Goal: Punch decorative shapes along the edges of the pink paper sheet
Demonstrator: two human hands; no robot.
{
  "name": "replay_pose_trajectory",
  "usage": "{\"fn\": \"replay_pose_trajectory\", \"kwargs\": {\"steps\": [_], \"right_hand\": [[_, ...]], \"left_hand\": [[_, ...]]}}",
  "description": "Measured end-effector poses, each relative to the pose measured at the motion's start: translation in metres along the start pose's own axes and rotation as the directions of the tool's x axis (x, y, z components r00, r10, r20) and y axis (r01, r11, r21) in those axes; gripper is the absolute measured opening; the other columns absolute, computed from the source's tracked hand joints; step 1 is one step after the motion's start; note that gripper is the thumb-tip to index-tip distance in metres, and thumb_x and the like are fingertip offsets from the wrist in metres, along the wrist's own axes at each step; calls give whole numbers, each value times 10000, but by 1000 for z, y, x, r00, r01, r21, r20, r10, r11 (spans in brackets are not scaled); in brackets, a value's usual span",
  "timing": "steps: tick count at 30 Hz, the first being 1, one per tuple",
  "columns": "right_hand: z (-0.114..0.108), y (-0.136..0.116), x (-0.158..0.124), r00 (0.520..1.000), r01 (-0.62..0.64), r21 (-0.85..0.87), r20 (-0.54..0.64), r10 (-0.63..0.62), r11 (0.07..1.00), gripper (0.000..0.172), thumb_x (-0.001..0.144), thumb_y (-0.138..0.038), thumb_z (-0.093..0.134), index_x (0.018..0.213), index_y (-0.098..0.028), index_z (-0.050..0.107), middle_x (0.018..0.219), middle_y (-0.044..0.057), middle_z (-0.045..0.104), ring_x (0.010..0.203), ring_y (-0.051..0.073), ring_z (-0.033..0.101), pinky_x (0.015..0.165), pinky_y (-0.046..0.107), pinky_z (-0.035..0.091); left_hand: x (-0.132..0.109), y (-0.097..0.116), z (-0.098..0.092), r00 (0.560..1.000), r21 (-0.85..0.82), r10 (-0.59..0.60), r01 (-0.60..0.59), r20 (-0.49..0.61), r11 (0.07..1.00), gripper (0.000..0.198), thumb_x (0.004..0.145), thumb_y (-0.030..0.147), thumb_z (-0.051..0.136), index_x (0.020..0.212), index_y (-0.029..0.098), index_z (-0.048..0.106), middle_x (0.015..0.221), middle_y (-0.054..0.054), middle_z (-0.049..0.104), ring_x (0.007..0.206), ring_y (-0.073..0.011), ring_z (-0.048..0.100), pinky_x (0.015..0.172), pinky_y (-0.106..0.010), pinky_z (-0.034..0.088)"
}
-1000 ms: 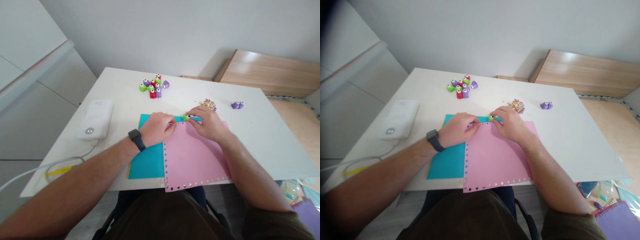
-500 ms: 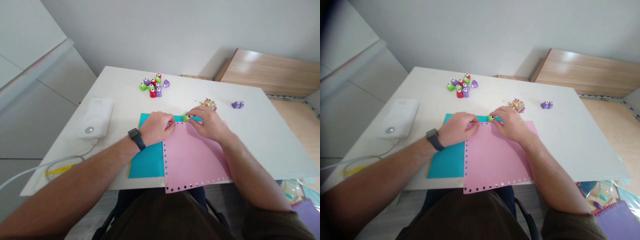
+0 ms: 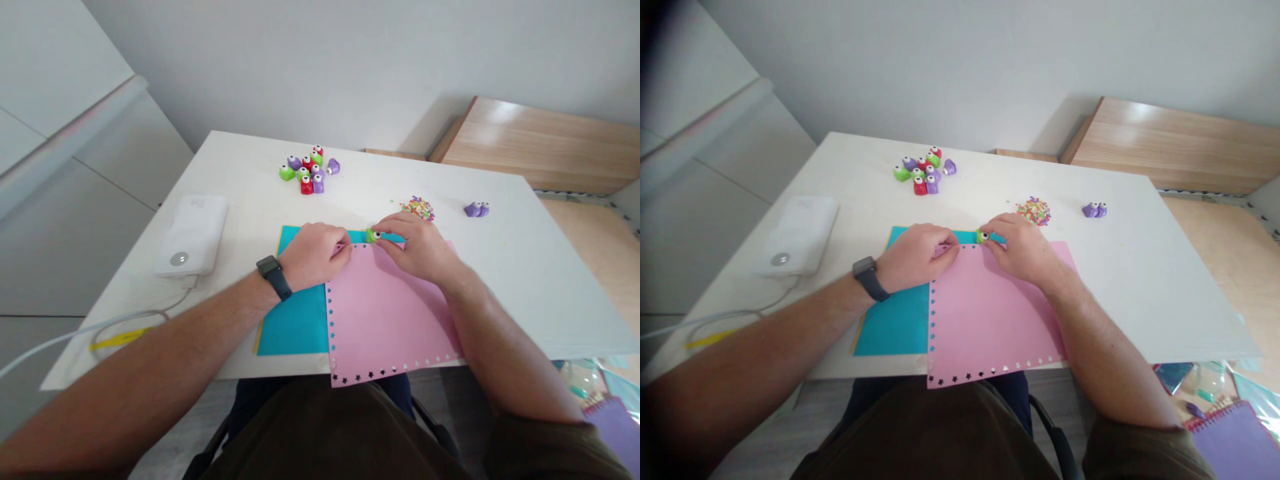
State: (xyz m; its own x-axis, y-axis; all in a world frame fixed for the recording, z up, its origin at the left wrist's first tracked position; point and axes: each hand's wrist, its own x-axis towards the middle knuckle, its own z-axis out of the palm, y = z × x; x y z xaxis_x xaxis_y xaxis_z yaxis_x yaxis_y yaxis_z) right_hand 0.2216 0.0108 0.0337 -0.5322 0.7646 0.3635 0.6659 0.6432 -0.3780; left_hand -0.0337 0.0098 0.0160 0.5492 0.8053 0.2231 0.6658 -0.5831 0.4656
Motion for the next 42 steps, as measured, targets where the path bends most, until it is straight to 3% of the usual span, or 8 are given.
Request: {"fn": "replay_pose_trajectory", "kwargs": {"steps": [28, 42], "right_hand": [[0, 0, 0, 1000, 13, 26, -3, -12, 1000, 185, 938, -210, 707, 1085, -245, 814, 1086, 78, 816, 1025, 278, 746, 962, 474, 580], [1, -2, -2, 998, 10, 41, 67, -13, 999, 191, 898, -201, 717, 1064, -243, 801, 1077, 65, 819, 1020, 276, 743, 964, 477, 578]], "left_hand": [[0, 0, 0, 1000, 5, -15, 15, 9, 1000, 166, 969, 260, 607, 919, 181, 744, 888, -68, 778, 867, -233, 710, 838, -382, 522], [0, -1, 1, 1000, 23, -9, 8, 17, 1000, 162, 959, 257, 614, 920, 179, 750, 899, -69, 787, 875, -238, 716, 843, -391, 520]]}}
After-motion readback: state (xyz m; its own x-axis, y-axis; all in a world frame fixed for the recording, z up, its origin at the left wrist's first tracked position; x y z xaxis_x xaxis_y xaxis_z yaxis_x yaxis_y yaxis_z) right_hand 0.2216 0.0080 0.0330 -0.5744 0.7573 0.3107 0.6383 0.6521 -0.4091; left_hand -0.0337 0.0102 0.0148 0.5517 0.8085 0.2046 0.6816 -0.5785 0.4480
